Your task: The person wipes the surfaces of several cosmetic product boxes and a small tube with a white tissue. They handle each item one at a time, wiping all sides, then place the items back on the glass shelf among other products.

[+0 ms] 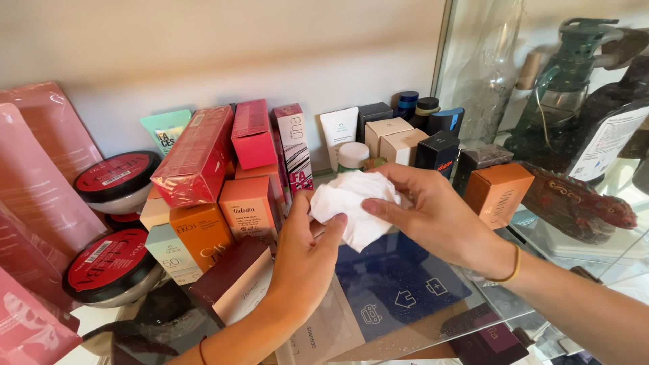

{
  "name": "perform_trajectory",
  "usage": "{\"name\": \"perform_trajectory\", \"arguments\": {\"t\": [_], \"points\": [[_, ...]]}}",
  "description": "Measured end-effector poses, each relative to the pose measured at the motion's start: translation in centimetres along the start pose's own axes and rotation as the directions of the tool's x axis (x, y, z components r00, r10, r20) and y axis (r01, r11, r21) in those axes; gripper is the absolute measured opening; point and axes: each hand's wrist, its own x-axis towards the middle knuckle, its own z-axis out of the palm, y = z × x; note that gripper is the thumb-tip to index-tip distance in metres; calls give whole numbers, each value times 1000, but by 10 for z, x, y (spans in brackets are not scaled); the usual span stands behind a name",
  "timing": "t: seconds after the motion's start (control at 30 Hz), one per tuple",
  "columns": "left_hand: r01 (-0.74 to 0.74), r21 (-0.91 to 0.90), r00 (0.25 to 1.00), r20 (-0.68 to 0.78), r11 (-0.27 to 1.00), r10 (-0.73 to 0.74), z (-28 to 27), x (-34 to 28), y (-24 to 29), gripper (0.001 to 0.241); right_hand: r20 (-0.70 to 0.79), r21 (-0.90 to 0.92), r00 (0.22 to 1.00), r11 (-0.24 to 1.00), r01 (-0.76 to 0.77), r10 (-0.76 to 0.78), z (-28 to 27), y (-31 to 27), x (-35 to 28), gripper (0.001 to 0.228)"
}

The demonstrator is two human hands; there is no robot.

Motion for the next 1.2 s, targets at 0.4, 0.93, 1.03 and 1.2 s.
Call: {"name": "perform_trajectory", "arguments": {"t": [0.4,0.93,1.03,1.2], "points": [[5,22,997,-73,1000,-3,2,7,-7,31,-269,-378,876,880,287,-401,-3,-7,-21,48],[-256,-27,953,158,966,257,2,-15,8,34,202,-425,889,781,458,-411,4,30,-27,72],[-327,106,940,135,939,312,2,-12,3,41,70,-537,887,732,419,-456,2,37,-25,56],[-473,302,876,63,828,478,0,-7,7,28,-55,-408,937,865,293,-344,-2,18,-23,37]]}}
